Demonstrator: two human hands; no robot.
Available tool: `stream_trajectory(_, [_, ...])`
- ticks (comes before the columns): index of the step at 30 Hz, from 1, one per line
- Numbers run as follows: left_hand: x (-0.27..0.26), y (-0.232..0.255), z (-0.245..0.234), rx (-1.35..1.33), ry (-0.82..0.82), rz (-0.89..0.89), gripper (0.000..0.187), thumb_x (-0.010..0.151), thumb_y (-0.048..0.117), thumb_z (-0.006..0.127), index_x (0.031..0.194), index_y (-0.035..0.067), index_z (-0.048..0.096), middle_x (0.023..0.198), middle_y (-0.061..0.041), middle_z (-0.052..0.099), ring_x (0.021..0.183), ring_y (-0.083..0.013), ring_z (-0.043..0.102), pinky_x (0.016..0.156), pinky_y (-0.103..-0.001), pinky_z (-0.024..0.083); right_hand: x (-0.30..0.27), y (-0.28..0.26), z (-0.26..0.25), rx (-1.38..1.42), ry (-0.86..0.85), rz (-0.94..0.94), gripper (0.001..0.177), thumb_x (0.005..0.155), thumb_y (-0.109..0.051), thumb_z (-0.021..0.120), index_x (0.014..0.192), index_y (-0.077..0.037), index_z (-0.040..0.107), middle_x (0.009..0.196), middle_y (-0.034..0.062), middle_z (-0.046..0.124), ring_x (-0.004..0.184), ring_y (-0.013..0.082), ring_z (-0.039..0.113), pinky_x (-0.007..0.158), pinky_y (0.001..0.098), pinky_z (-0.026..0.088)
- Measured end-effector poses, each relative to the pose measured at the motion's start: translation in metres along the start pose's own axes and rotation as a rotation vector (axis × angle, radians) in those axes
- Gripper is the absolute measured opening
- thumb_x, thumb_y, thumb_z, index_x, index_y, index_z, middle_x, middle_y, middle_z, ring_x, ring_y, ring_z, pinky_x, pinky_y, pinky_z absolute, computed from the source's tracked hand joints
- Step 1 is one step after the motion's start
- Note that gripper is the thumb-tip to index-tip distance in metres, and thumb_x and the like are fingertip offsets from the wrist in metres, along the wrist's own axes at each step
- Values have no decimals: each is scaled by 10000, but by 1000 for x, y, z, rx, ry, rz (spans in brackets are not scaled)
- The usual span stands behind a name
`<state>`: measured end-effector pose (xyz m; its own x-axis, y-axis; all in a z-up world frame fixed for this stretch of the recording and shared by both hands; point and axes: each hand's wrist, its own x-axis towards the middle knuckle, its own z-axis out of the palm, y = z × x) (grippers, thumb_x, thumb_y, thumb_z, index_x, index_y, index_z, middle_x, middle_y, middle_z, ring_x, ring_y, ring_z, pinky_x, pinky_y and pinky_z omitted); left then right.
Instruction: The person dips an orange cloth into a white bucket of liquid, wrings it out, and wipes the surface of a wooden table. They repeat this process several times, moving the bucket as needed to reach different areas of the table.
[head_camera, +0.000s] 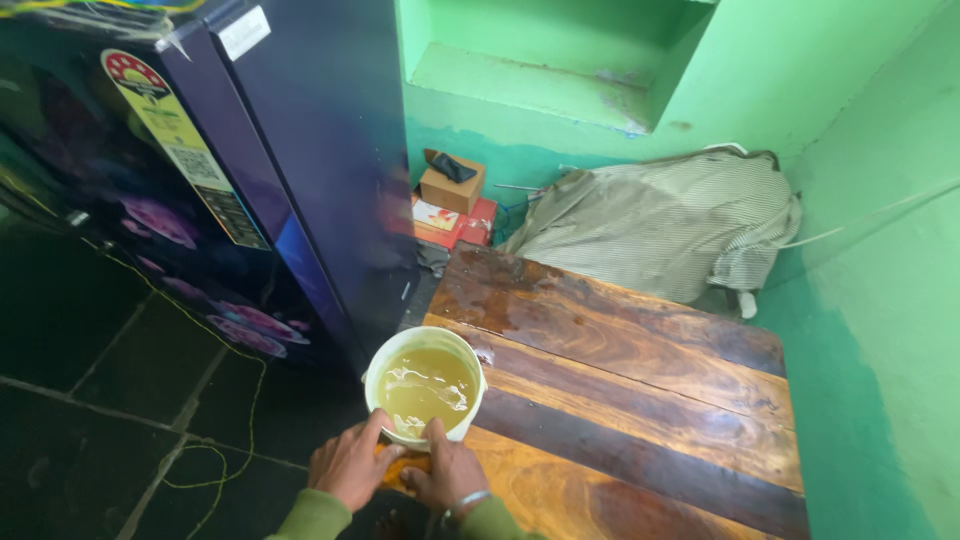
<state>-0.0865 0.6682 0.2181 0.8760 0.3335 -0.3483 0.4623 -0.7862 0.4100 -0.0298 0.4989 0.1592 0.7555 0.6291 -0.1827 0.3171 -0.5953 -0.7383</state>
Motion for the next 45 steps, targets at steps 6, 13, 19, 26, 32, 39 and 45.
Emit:
stream_trajectory(6, [-10, -11, -16, -287, -9, -48, 512, 839, 406, 753, 1313, 288, 599, 955, -125, 765, 923, -282, 781, 830, -410, 603, -15, -42, -34, 59, -2, 57, 656, 785, -274, 841, 1317, -175, 470, 912, 211, 739, 901, 398, 726, 815, 476, 562])
stream_trajectory(13, [28, -15, -40, -590, 91, 259, 628, 683, 230, 868, 1266, 131, 656, 1156, -98, 740, 1069, -218, 731, 932, -364, 556, 36, -62, -73, 178, 313, -114, 337, 818, -93, 731, 1139, -87, 627, 1056, 131, 675, 900, 335, 757, 799, 425, 592])
stream_trajectory(19, [79, -1, -13, -289, 83, 261, 540, 771, 101, 778, 1289, 121, 629, 1205, -160, 698, 1069, -317, 703, 914, -404, 574, 68, -40, -63, 74, 479, -255, 396, 784, 53, 594, 1167, -33, 645, 1120, 214, 639, 1017, 433, 642, 861, 482, 523])
stream_trajectory(26, [131, 6, 48, 209, -194, 274, 261, 956, 77, 617, 1211, 103, 666, 1113, -157, 707, 1074, -350, 701, 905, -446, 593, 76, -21, -36, -27, 667, -186, 204, 852, 27, 580, 1022, -40, 668, 964, 169, 663, 866, 390, 671, 746, 459, 533])
stream_trajectory(32, [148, 17, 52, 343, -251, 323, 177, 891, 106, 645, 1034, 103, 749, 1128, -164, 715, 1091, -354, 692, 909, -445, 578, 71, -26, -36, -40, 719, -213, 166, 856, 17, 598, 993, -30, 680, 896, 154, 658, 817, 371, 664, 717, 448, 533])
stream_trajectory(39, [113, 37, -34, 327, -145, 461, 157, 825, 142, 686, 968, 138, 752, 985, -147, 744, 960, -356, 725, 829, -468, 577, 73, -30, -36, -22, 771, -186, 169, 891, 14, 586, 1037, -8, 668, 897, 168, 660, 818, 365, 667, 723, 440, 529])
stream_trajectory(45, [144, 35, 8, 475, -223, 402, 170, 874, 117, 664, 998, 113, 781, 1043, -161, 746, 1015, -330, 738, 853, -430, 598, 71, -24, -34, -30, 765, -202, 133, 879, -13, 597, 989, -15, 672, 882, 156, 669, 804, 353, 672, 709, 433, 532])
